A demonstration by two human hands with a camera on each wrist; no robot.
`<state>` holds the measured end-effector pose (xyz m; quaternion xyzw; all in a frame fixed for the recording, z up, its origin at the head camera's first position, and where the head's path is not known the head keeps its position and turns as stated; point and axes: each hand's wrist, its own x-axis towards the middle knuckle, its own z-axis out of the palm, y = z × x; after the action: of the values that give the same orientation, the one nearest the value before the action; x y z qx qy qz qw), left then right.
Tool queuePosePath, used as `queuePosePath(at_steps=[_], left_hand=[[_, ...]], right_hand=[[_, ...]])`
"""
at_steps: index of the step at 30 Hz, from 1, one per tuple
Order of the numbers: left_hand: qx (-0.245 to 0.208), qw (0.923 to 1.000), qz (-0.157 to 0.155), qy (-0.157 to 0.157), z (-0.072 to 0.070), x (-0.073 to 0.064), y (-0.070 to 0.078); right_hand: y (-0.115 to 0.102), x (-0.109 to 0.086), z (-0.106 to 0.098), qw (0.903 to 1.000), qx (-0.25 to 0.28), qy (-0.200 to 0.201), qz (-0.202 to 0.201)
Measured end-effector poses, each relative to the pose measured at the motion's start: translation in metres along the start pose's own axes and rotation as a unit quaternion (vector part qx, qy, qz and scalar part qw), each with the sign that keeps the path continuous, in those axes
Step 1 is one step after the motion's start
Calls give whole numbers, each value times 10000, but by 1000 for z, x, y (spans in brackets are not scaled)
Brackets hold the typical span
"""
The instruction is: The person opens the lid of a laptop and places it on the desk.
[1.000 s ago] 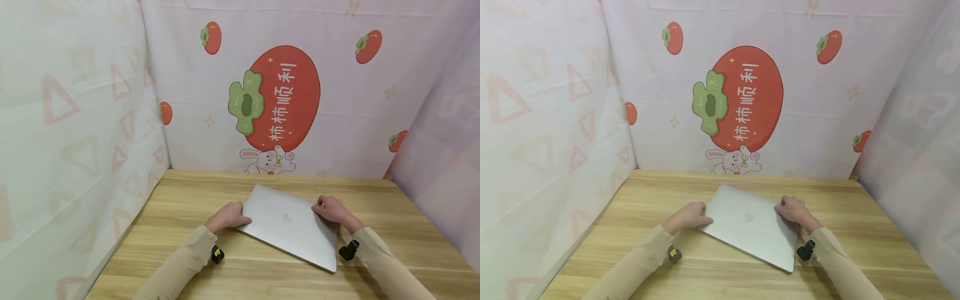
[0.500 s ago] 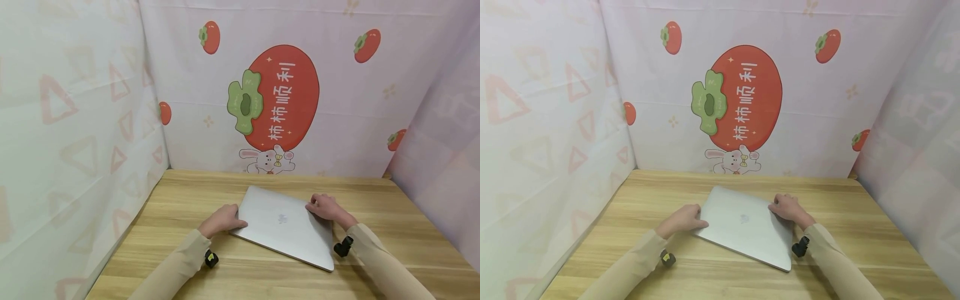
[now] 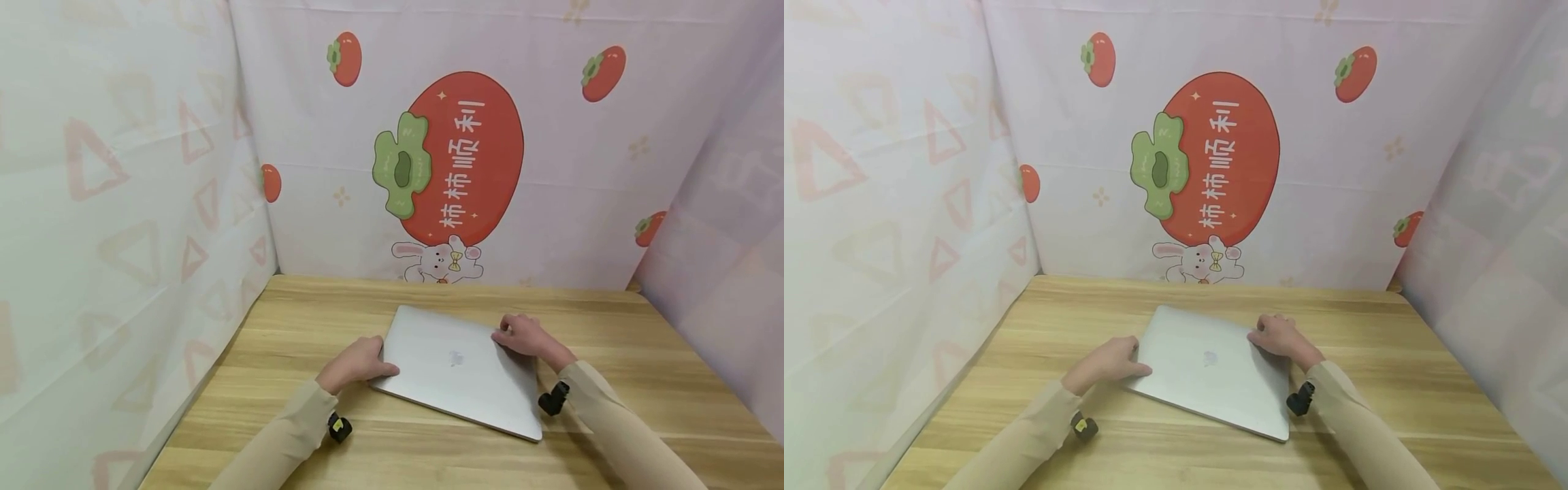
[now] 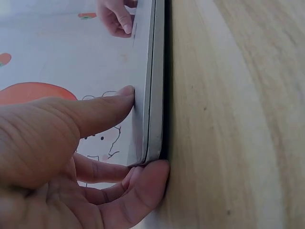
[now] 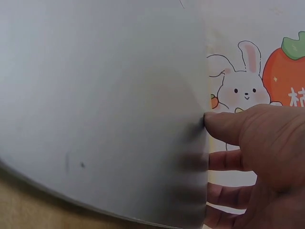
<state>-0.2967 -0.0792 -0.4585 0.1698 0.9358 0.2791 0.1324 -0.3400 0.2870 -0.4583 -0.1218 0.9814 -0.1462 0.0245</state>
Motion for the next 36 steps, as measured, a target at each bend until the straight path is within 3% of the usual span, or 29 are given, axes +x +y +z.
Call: queuePosePath(at_steps=[6, 15, 36], left_hand=[[-91, 9999, -90, -18, 1, -6, -1], [141, 9998, -86, 106, 2, -6, -3], [-40, 9991, -226, 343, -5, -9, -24]], right_hand=[[-4, 4, 2, 10000, -49, -53, -67], [-15, 11, 4, 9998, -33, -78, -156], [-42, 29, 15, 9997, 97, -101, -203]])
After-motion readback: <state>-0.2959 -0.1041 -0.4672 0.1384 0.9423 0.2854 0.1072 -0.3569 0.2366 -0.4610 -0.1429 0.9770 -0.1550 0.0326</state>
